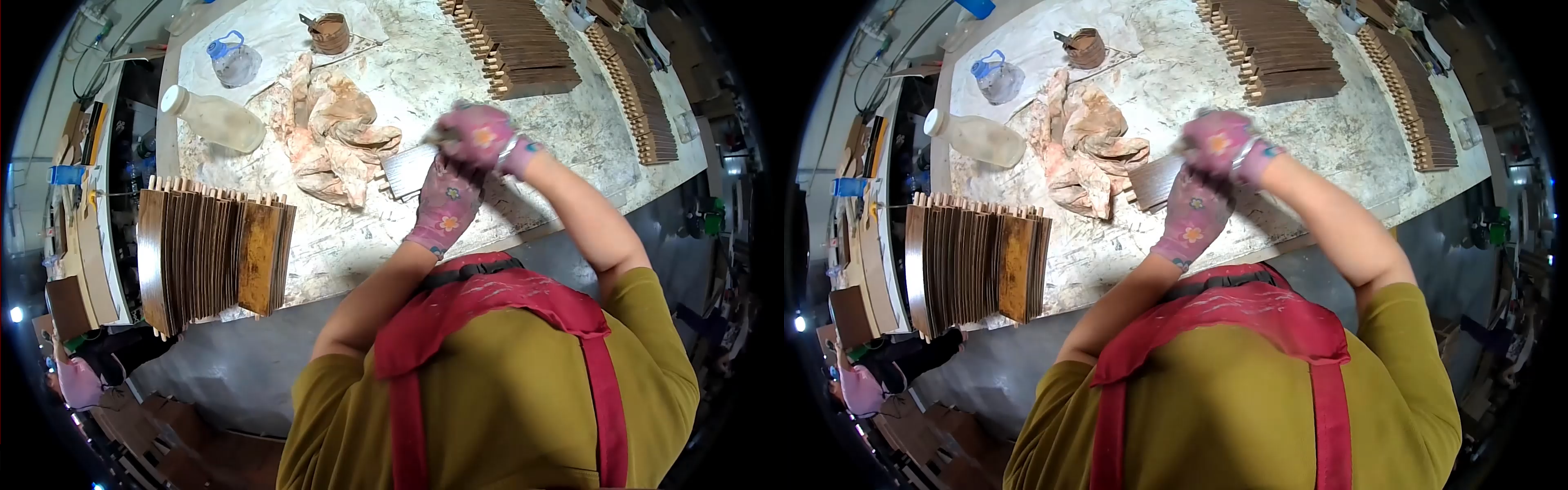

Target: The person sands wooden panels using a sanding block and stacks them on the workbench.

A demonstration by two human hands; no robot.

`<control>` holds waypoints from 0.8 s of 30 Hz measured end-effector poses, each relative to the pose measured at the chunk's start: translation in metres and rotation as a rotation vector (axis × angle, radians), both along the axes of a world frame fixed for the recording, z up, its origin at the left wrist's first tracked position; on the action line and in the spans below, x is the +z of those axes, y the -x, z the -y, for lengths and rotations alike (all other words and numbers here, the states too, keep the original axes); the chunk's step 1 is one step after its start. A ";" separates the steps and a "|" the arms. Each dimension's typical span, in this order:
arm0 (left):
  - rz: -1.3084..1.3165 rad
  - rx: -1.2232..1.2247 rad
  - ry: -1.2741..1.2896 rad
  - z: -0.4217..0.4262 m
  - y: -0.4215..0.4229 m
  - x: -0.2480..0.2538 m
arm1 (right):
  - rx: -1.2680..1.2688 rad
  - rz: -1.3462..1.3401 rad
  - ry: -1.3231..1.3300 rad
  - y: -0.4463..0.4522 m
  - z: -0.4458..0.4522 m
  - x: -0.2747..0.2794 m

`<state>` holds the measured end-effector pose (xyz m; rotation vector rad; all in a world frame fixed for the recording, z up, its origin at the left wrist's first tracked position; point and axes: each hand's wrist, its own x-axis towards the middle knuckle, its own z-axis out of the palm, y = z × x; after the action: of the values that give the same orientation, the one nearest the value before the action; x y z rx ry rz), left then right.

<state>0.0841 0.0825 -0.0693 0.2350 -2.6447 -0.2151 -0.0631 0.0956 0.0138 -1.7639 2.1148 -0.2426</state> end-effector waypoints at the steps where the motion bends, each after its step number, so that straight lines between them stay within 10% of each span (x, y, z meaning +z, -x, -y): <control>1: -0.141 -0.009 -0.013 0.000 -0.002 -0.005 | -0.105 0.012 -0.105 0.011 -0.009 0.025; 7: -0.190 -0.024 -0.042 -0.007 0.009 0.005 | 0.100 -0.079 0.093 0.019 -0.022 0.041; 13: 0.114 -0.078 -0.781 -0.035 0.005 -0.042 | 0.623 -0.057 0.116 -0.046 -0.004 0.025; 16: 0.099 0.033 -0.361 -0.038 0.010 -0.049 | 0.691 -0.094 0.109 -0.039 0.009 0.007; 19: 0.326 0.036 -0.533 -0.028 0.012 -0.020 | 0.703 -0.147 0.113 -0.032 0.028 0.006; 24: -0.070 0.040 -0.032 -0.015 0.007 0.020 | 0.400 -0.187 0.160 -0.013 0.041 0.016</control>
<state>0.0770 0.0976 -0.0497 0.2863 -2.5664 -0.2483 -0.0500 0.0543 0.0294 -2.3367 1.8461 -0.1445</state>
